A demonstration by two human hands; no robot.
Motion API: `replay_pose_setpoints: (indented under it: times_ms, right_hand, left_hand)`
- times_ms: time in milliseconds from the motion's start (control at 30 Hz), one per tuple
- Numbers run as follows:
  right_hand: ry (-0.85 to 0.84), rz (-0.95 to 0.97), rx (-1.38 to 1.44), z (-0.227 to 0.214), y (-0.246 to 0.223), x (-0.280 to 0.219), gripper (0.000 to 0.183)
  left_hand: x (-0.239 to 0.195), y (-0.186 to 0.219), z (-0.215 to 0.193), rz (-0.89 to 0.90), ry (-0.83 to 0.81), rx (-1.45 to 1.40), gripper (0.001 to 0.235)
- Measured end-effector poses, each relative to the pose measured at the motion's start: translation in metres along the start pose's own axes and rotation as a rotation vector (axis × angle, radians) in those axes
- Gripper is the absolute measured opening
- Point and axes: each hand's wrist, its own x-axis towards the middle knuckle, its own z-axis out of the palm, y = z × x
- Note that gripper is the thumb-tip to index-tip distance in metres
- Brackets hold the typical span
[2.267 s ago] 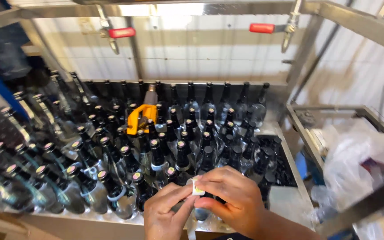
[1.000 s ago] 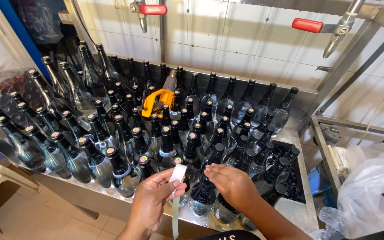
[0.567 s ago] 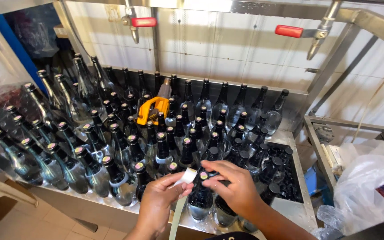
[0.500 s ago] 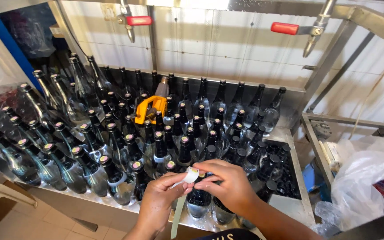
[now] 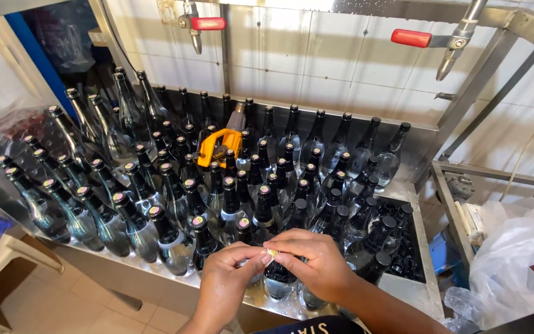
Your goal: Filling glass bottles from a tap and manually applying labels to the bottle necks.
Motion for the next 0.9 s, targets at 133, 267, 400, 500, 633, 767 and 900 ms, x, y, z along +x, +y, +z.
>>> replay_pose_setpoints:
  times_ms: [133,267,400,500,633,767,900]
  right_hand:
    - [-0.049,0.019,-0.018,0.002,0.0,-0.004,0.027]
    - [-0.091,-0.081,-0.024,-0.001,-0.006,-0.001,0.032]
    - [-0.129,0.014,0.095,-0.015,0.0,0.007,0.035]
    - [-0.122,0.467,-0.086,-0.036,0.012,0.026,0.038]
    - [-0.015,0.817,-0.1,-0.066,0.052,0.047,0.023]
    - [-0.099,0.707,-0.233,-0.075,0.086,0.047,0.024]
    - [-0.195,0.507,-0.361,-0.067,0.13,0.032,0.028]
  left_hand:
    - [-0.007,-0.001,0.003,0.083,0.102,0.229,0.015]
    - [-0.012,0.002,0.003,0.124,0.119,0.359,0.015]
    - [-0.008,-0.009,0.001,0.104,0.091,0.342,0.015]
    - [0.0,-0.02,0.0,-0.115,0.107,0.054,0.027]
    - [0.006,-0.012,-0.002,-0.312,0.052,-0.348,0.023]
    - [0.009,-0.003,-0.002,-0.403,0.078,-0.413,0.031]
    - [0.009,-0.004,0.0,-0.414,0.073,-0.463,0.043]
